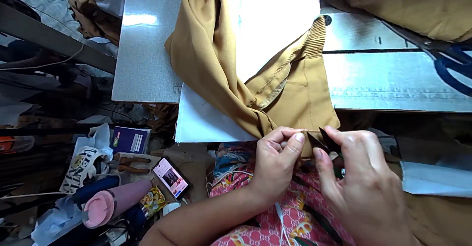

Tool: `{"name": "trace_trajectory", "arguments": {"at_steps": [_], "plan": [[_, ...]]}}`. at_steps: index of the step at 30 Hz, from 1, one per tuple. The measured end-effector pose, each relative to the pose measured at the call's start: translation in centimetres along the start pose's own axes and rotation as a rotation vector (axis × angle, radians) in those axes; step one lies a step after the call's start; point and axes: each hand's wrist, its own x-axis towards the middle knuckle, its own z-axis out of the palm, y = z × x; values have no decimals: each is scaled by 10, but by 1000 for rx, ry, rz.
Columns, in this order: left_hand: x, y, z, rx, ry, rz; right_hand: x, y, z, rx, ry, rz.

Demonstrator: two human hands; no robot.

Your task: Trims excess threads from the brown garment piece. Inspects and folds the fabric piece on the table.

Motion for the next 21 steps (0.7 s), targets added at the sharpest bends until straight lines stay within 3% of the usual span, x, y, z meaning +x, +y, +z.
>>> {"name": "trace_trajectory", "arguments": {"at_steps": [8,14,21], "plan": [[2,0,0,15,-12,18,-1,0,5,39,8,42],[3,2,-2,-4,2,-12,2,6,12,63,53,-59],[7,3,-1,-3,2,3,2,4,21,203,59,43]]}}
